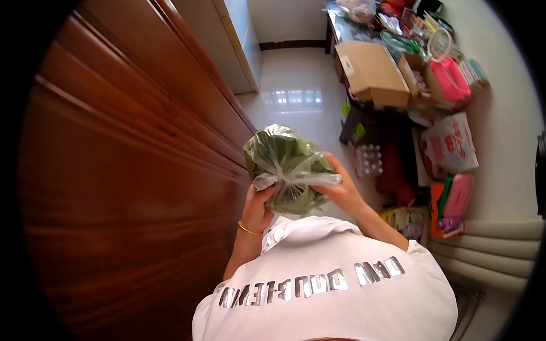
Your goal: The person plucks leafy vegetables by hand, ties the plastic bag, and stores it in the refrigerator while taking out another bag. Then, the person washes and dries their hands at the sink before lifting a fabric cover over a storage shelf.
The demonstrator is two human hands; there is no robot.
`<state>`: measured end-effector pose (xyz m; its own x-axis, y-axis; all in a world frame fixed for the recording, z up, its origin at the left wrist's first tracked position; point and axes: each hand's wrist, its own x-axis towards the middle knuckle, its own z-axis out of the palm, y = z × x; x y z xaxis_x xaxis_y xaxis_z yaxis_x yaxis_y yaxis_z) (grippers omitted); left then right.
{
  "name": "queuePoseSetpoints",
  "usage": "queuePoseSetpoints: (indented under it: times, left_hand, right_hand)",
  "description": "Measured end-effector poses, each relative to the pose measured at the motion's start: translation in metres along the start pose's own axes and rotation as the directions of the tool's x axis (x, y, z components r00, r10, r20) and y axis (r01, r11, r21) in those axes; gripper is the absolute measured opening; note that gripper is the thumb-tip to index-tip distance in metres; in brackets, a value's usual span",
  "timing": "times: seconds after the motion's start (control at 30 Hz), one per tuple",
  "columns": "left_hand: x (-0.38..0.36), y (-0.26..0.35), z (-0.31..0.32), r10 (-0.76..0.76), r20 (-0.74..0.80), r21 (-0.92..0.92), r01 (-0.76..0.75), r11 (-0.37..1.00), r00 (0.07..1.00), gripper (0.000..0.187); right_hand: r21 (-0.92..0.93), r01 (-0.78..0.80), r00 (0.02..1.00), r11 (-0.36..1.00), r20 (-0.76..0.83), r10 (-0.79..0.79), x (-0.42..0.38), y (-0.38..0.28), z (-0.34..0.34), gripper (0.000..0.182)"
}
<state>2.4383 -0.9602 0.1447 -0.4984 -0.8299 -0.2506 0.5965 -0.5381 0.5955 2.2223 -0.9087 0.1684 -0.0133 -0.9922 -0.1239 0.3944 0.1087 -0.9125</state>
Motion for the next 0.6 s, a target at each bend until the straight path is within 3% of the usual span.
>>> queuePoseSetpoints:
  times: [0.07,0.17,0.33,0.4,0.5,0.6]
  left_hand:
    - [0.059,0.036,-0.012,-0.028,0.035,-0.026,0.029,0.999,0.999,0.042]
    - [0.145,0.085,-0.006,-0.052,0.062,-0.038,0.054,0.998,0.997,0.043]
    - [0.272,0.145,0.006,-0.099,0.078,-0.036,0.102,0.994,0.992,0.046]
    - [0.304,0.158,0.022,-0.076,0.076,-0.025,0.079,0.997,0.994,0.045]
    - [0.376,0.177,0.023,-0.066,0.015,-0.042,0.067,0.997,0.998,0.046]
    - [0.449,0.192,0.014,0.049,-0.029,-0.089,-0.051,0.995,0.998,0.047]
  right_hand:
    - [0.010,0.011,1.000,1.000,-0.025,-0.010,0.066,-0.009,0.003,0.060]
    - [-0.101,0.179,0.984,0.979,0.040,-0.176,0.159,-0.033,0.001,0.062]
    - [0.066,0.164,0.986,0.984,-0.022,-0.163,0.285,-0.057,-0.013,0.064]
    - [0.112,0.130,0.991,0.985,-0.041,-0.126,0.317,-0.074,-0.023,0.065]
    - [0.070,0.170,0.983,0.983,0.058,-0.174,0.398,-0.097,-0.054,0.063]
    - [0.109,0.210,0.971,0.972,0.094,-0.221,0.492,-0.123,-0.080,0.061]
